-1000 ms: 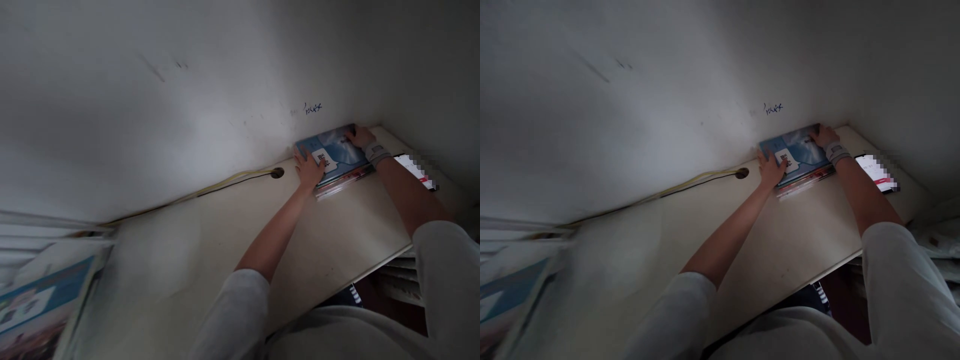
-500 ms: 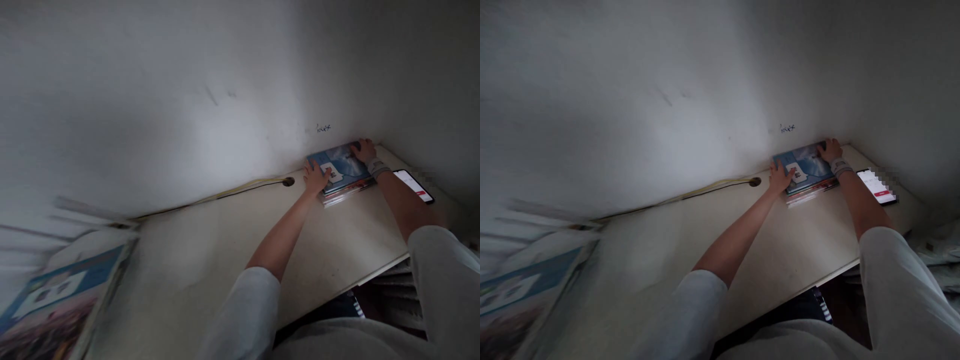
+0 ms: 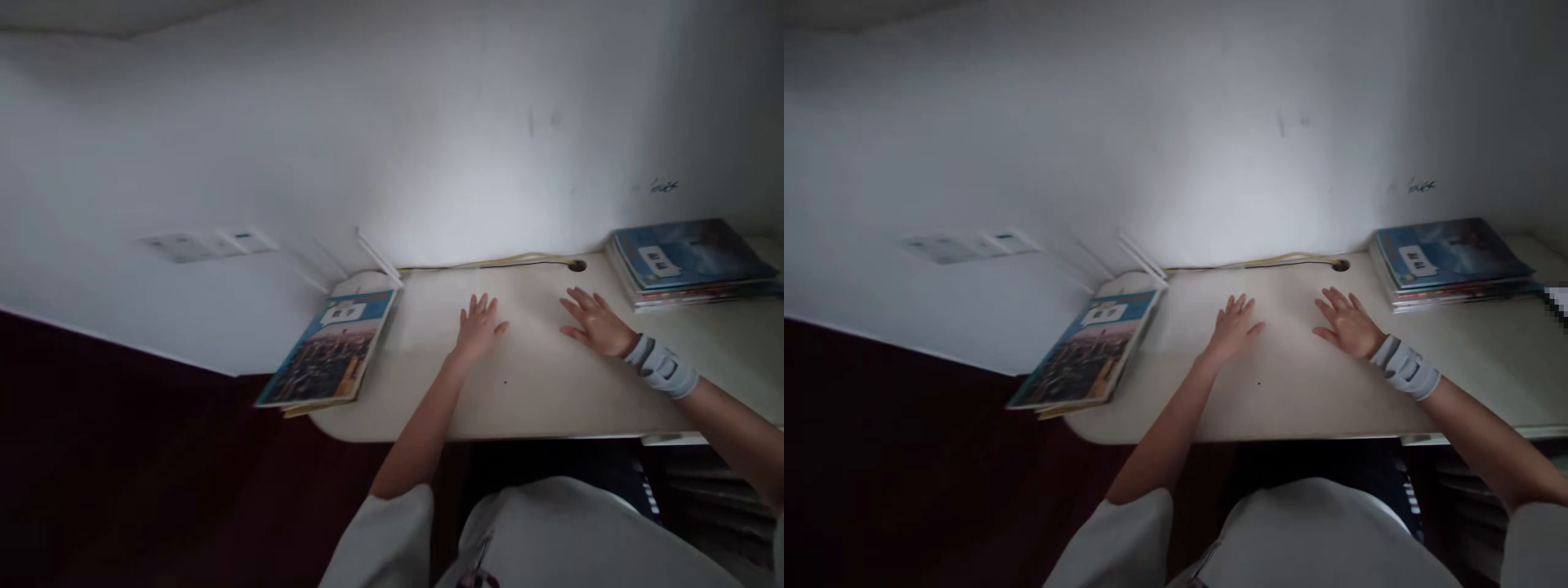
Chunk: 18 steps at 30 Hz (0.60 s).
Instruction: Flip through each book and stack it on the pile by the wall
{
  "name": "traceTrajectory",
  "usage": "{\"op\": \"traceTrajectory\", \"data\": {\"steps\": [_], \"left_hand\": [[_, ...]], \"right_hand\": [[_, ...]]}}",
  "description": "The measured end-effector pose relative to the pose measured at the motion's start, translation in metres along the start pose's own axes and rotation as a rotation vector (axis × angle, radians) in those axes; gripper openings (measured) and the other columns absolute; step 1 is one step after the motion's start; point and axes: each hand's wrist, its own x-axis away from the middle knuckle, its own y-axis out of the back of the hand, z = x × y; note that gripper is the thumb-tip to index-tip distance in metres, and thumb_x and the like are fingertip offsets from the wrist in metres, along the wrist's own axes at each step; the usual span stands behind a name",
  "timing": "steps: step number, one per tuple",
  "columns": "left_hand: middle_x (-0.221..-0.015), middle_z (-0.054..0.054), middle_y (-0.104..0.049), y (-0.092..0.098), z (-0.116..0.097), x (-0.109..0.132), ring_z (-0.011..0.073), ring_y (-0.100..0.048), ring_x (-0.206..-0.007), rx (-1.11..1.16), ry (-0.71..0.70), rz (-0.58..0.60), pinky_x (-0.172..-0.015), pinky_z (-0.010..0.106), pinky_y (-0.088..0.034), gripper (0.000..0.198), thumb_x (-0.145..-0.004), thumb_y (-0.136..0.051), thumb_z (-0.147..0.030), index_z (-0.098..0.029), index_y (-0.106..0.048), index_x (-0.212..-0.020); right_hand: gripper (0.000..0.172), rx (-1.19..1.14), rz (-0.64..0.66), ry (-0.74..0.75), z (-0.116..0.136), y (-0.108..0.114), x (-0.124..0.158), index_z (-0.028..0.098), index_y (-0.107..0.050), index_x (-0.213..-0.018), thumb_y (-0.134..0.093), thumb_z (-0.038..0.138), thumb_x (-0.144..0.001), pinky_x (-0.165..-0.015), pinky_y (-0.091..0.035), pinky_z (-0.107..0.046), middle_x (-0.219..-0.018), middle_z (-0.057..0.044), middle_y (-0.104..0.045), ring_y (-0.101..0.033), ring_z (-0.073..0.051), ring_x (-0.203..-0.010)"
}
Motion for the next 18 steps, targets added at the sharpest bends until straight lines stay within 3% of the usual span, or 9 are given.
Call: {"op": "traceTrajectory", "data": {"steps": [2,5,9,13,18], "left_hand": [[-0.155,0.023,-0.016,-0.008,0.031,0.012,0.0352,-0.008,-0.145,-0.034,0.14,0.02,-0.112,0.057,-0.018,0.066,-0.093,-0.037,-0.044,-0.007,-0.025,-0.146],[-0.154,0.027,-0.016,-0.021,0.057,0.023,0.0361,-0.013,-0.144,-0.046,0.202,0.053,-0.111,0.056,-0.02,0.074,-0.091,-0.037,-0.052,-0.002,-0.024,-0.145],[-0.152,0.027,-0.023,-0.033,0.062,0.03,0.0335,-0.018,-0.143,0.012,0.172,-0.003,-0.113,0.053,-0.018,0.069,-0.092,-0.035,-0.05,-0.004,-0.031,-0.143],[-0.149,0.025,-0.031,-0.036,0.059,0.031,0.033,-0.024,-0.142,0.276,0.182,-0.114,-0.114,0.054,-0.014,0.053,-0.092,-0.044,-0.037,-0.006,-0.044,-0.135],[-0.136,0.018,-0.053,-0.026,0.069,0.031,0.0276,-0.045,-0.131,0.469,0.195,-0.209,-0.109,0.048,-0.029,0.039,-0.094,-0.04,-0.037,-0.015,-0.059,-0.12]], "right_hand": [[0.066,-0.007,0.12,0.002,0.024,-0.025,-0.011,0.011,-0.041,-0.141,-0.034,0.054,-0.092,-0.108,-0.028,-0.058,-0.15,-0.022,-0.031,-0.025,-0.034,-0.141],[0.067,-0.004,0.198,-0.024,0.044,-0.048,-0.027,0.01,-0.039,-0.142,-0.032,0.055,-0.092,-0.106,-0.03,-0.058,-0.15,-0.023,-0.031,-0.028,-0.034,-0.14],[0.062,0.063,0.153,-0.034,0.055,-0.059,-0.03,0.011,-0.042,-0.14,-0.031,0.05,-0.094,-0.108,-0.027,-0.057,-0.149,-0.021,-0.034,-0.03,-0.033,-0.139],[0.058,0.077,0.105,-0.03,0.054,-0.059,-0.024,0.01,-0.045,-0.138,-0.03,0.047,-0.095,-0.109,-0.026,-0.054,-0.148,-0.02,-0.037,-0.032,-0.031,-0.138],[0.057,0.059,0.084,-0.037,0.054,-0.057,-0.024,0.012,-0.048,-0.136,-0.029,0.047,-0.095,-0.107,-0.028,-0.055,-0.146,-0.02,-0.04,-0.034,-0.032,-0.137]]}}
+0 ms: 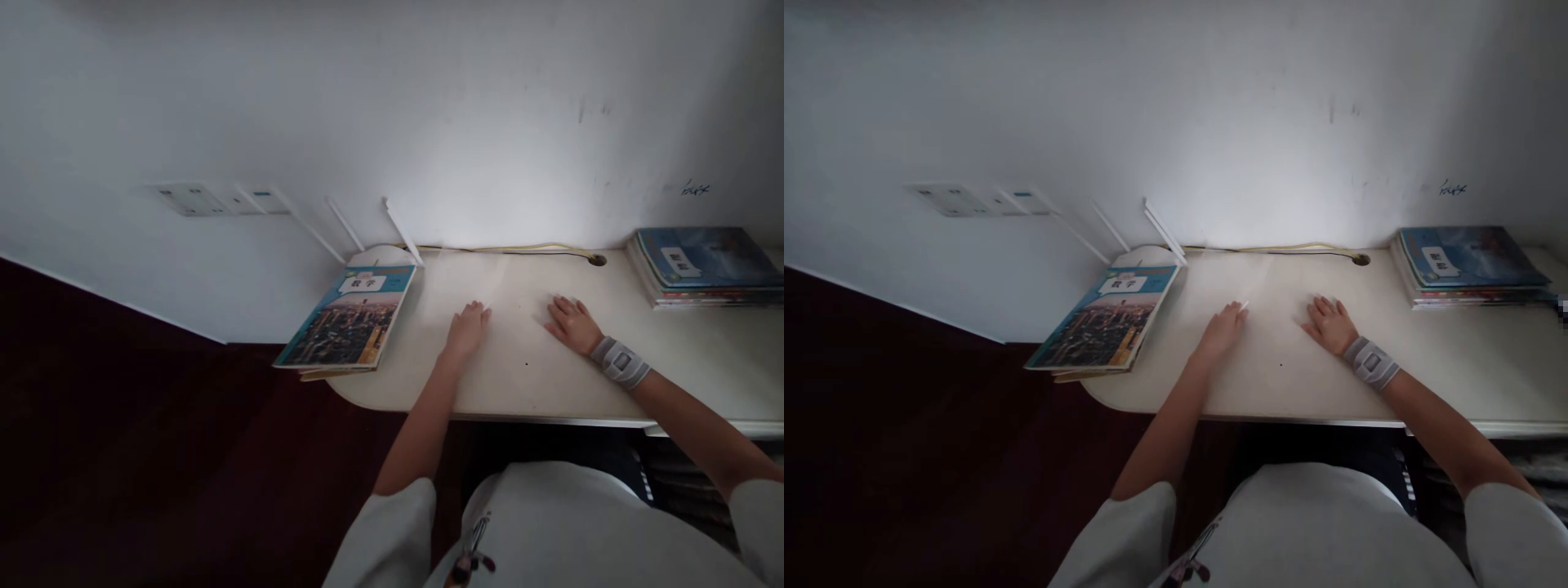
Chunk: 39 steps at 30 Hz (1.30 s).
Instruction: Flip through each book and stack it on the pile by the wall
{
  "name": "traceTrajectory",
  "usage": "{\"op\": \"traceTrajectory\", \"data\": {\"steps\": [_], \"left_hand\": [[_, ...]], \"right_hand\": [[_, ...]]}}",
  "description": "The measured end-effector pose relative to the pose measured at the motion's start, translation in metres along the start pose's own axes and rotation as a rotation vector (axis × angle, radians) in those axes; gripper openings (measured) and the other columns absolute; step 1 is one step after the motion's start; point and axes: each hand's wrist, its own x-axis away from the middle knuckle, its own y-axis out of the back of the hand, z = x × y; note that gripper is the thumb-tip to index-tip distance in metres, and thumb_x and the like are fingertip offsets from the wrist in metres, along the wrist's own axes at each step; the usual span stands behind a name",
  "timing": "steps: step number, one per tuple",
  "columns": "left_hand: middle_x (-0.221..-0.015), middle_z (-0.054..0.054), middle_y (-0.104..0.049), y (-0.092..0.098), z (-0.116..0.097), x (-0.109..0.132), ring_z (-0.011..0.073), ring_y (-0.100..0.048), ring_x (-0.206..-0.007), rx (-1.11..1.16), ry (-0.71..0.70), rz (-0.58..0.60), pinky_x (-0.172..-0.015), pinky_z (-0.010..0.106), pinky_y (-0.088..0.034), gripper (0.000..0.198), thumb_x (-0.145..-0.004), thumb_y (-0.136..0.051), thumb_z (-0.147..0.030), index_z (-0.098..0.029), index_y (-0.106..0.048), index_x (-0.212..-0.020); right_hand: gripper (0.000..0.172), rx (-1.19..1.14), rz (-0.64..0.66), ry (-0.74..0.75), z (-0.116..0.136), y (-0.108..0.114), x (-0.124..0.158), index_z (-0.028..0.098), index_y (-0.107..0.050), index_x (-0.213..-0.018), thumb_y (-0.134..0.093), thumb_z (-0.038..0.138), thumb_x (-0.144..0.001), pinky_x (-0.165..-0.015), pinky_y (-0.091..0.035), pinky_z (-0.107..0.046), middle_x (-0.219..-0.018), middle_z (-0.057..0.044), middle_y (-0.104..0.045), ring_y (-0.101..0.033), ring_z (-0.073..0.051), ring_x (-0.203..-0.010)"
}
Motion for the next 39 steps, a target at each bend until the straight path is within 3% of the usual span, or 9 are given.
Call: {"op": "traceTrajectory", "data": {"steps": [4,10,14,17,22,27,29,34,39], "left_hand": [[-0.126,0.016,-0.062,0.019,0.0,0.003,0.0226,-0.056,-0.121,0.305,-0.005,-0.174,-0.1,0.04,-0.043,0.055,-0.096,-0.024,-0.052,-0.017,-0.059,-0.12],[-0.129,0.021,-0.058,0.053,-0.004,0.024,0.0264,-0.055,-0.121,1.09,-0.002,-0.574,-0.097,0.043,-0.046,0.069,-0.083,-0.041,-0.07,-0.018,-0.055,-0.125],[-0.128,0.022,-0.058,0.077,0.007,0.043,0.0262,-0.057,-0.119,1.153,0.039,-0.746,-0.097,0.045,-0.047,0.064,-0.086,-0.042,-0.064,-0.015,-0.052,-0.126],[-0.124,0.018,-0.061,0.073,0.015,0.061,0.0249,-0.06,-0.114,1.106,0.072,-0.769,-0.095,0.045,-0.049,0.057,-0.086,-0.044,-0.062,-0.018,-0.055,-0.122],[-0.126,0.017,-0.061,0.025,0.023,0.108,0.0278,-0.059,-0.116,0.827,0.161,-0.59,-0.098,0.05,-0.046,0.061,-0.084,-0.049,-0.061,-0.021,-0.051,-0.129],[-0.157,0.021,-0.006,-0.003,-0.003,0.131,0.0325,0.001,-0.145,0.059,0.056,-0.561,-0.115,0.057,-0.012,0.083,-0.085,-0.054,-0.051,-0.012,-0.019,-0.149],[-0.157,0.022,-0.005,-0.007,-0.036,0.123,0.0343,0.004,-0.145,-0.123,-0.082,-0.477,-0.113,0.061,-0.011,0.076,-0.089,-0.049,-0.046,-0.009,-0.02,-0.149],[-0.151,0.015,-0.033,-0.031,-0.127,0.095,0.0342,-0.016,-0.144,-0.398,-0.517,0.052,-0.11,0.067,-0.008,0.057,-0.091,-0.044,-0.048,-0.016,-0.046,-0.138],[-0.143,0.018,-0.045,-0.047,-0.137,0.095,0.0309,-0.024,-0.142,-0.526,-0.52,0.275,-0.112,0.065,-0.009,0.051,-0.094,-0.041,-0.044,-0.009,-0.056,-0.127]], "right_hand": [[0.06,-0.044,0.052,0.11,0.03,0.003,-0.015,0.012,-0.043,-0.14,-0.031,0.049,-0.095,-0.107,-0.03,-0.055,-0.149,-0.02,-0.034,-0.031,-0.032,-0.138],[0.073,-0.042,0.173,0.388,0.096,0.003,-0.043,0.01,-0.035,-0.144,-0.035,0.06,-0.091,-0.111,-0.017,-0.059,-0.151,-0.019,-0.03,-0.027,-0.031,-0.14],[0.075,-0.029,0.155,0.46,0.093,0.002,-0.015,0.011,-0.037,-0.143,-0.036,0.063,-0.09,-0.112,-0.013,-0.06,-0.147,-0.021,-0.037,-0.033,-0.031,-0.137],[0.076,-0.031,0.12,0.459,0.07,0.008,0.032,0.01,-0.037,-0.143,-0.035,0.064,-0.089,-0.111,-0.013,-0.062,-0.145,-0.022,-0.039,-0.036,-0.032,-0.136],[0.074,0.021,0.081,0.257,0.012,0.02,0.13,0.014,-0.032,-0.146,-0.036,0.062,-0.089,-0.111,-0.017,-0.061,-0.142,-0.021,-0.045,-0.039,-0.032,-0.134],[0.07,0.142,-0.042,0.021,-0.035,0.032,0.193,0.019,-0.024,-0.15,-0.035,0.057,-0.092,-0.11,-0.022,-0.058,-0.148,-0.017,-0.038,-0.029,-0.03,-0.14],[0.071,0.194,-0.112,-0.039,-0.037,0.039,0.186,0.016,-0.022,-0.15,-0.034,0.056,-0.093,-0.11,-0.021,-0.057,-0.153,-0.018,-0.027,-0.019,-0.03,-0.143],[0.066,0.205,-0.048,-0.107,-0.002,0.038,0.113,0.014,-0.03,-0.147,-0.031,0.054,-0.094,-0.11,-0.02,-0.056,-0.154,-0.019,-0.023,-0.021,-0.031,-0.142],[0.06,0.152,0.072,-0.137,0.01,0.018,0.091,0.008,-0.038,-0.142,-0.03,0.045,-0.096,-0.108,-0.027,-0.054,-0.149,-0.021,-0.033,-0.031,-0.03,-0.139]]}}
